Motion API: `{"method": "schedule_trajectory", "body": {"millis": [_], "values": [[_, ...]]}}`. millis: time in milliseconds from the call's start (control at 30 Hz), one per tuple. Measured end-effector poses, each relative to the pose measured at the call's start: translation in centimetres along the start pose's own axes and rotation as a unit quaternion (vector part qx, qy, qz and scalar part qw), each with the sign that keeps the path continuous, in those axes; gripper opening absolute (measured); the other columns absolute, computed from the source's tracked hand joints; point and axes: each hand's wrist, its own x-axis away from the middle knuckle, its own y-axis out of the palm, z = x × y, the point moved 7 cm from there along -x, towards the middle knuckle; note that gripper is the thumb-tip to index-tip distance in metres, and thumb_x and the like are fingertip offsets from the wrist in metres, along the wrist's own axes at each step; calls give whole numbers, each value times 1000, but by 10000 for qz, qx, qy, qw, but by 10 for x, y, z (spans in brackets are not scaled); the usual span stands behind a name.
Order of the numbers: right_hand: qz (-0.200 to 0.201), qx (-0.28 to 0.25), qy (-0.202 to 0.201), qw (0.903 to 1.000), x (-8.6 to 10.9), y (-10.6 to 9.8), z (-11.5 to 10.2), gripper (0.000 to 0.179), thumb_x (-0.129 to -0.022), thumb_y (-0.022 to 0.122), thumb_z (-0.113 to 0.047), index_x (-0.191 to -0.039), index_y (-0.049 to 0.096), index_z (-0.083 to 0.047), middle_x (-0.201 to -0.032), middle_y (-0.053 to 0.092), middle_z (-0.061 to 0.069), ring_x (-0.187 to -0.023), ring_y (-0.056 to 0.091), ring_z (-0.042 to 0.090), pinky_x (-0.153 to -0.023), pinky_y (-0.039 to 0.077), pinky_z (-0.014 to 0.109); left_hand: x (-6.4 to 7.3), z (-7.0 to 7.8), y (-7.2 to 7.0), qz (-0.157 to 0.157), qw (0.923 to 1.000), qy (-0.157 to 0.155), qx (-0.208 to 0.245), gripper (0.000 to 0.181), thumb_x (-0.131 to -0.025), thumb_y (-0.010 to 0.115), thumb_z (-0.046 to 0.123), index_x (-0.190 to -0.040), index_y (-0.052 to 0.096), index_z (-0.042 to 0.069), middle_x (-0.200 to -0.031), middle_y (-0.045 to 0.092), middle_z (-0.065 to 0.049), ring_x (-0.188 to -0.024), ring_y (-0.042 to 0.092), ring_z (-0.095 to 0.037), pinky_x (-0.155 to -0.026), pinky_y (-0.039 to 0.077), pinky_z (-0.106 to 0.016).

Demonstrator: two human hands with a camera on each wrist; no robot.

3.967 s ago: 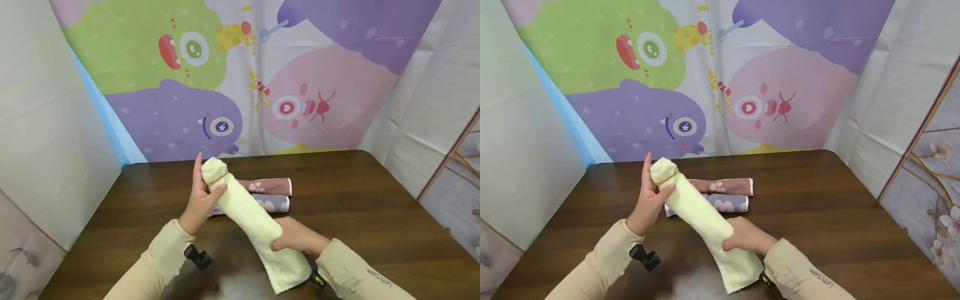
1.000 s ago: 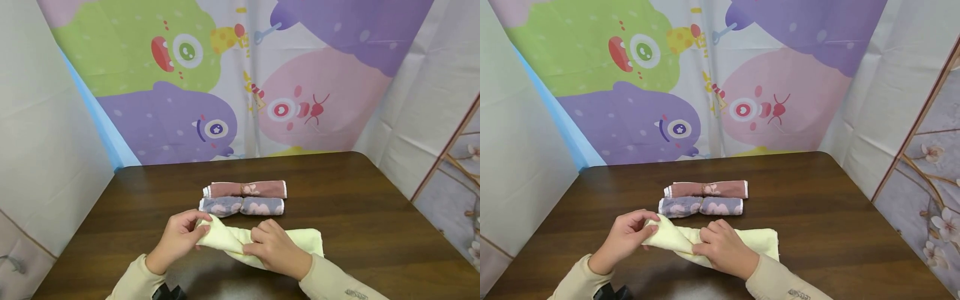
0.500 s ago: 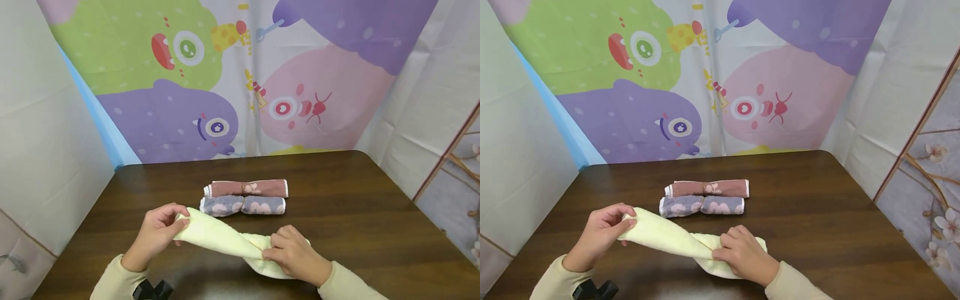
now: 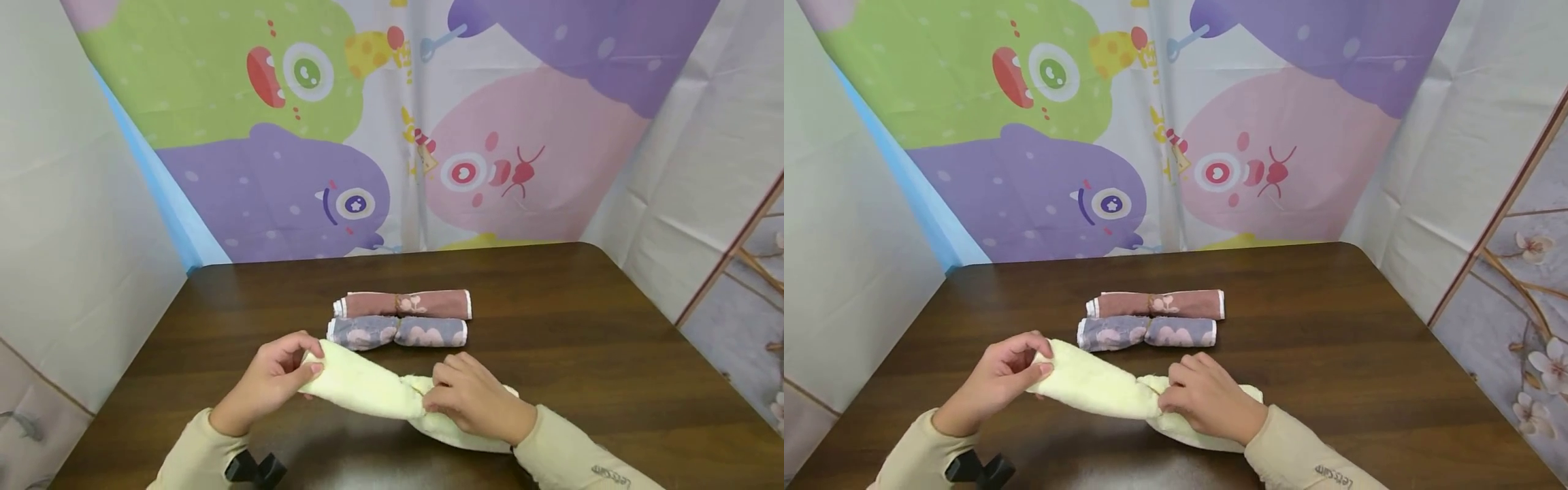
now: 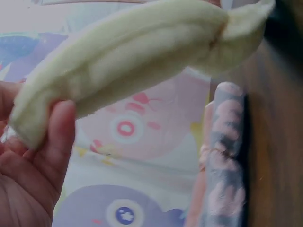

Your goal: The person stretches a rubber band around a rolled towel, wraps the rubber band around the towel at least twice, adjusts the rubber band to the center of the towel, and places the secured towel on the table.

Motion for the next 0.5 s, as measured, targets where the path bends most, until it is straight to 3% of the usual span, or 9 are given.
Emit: {"method": "schedule_trajectory", "body": {"millis": [67,133,233,333,400,500], "values": [[-314,-378,354,9982,-6,3,7,15,-86,65,-32,-91,65,-18,-84,53,-6,-76,48,11,-72,39,28,-2,7,2,-209,9973,546,-447,26,-80,57,-20,-90,58,4,-78,54,-3,-57,45,-7,-46,40,-18],[-751,-647,905,9909,-9,9,16,31,-83,69,-36,-105,65,-14,-97,61,-4,-88,54,13,-79,40,34,-2,15,3,-314,9886,1112,-970,22,-82,60,-15,-91,59,6,-79,54,-4,-62,44,-10,-51,38,-19],[-1449,-760,1744,9710,-9,21,28,49,-79,73,-42,-117,63,-12,-109,65,-4,-100,56,12,-87,37,45,-1,22,3,-514,9777,1461,-1419,10,-90,60,-2,-95,61,7,-85,59,-3,-71,50,-11,-60,41,-20],[-1717,-717,1983,9623,-9,31,31,32,-78,75,-32,-106,68,-16,-98,68,-8,-88,57,5,-86,34,47,-1,22,2,-688,9728,1465,-1655,17,-87,60,-6,-100,61,5,-91,61,-5,-80,55,-14,-68,44,-22],[-1618,-602,1860,9673,-10,34,30,19,-75,74,-24,-93,70,-19,-87,67,-12,-77,55,1,-85,34,47,0,19,0,-758,9717,1320,-1807,29,-80,62,-14,-103,61,4,-94,62,-6,-82,55,-14,-69,45,-22],[-1254,-200,1427,9816,-14,35,25,13,-70,73,-19,-82,68,-20,-77,65,-13,-69,54,1,-82,37,47,3,10,-5,-852,9743,972,-1843,44,-70,65,-22,-106,60,3,-95,61,-7,-80,54,-12,-63,46,-22]]}}
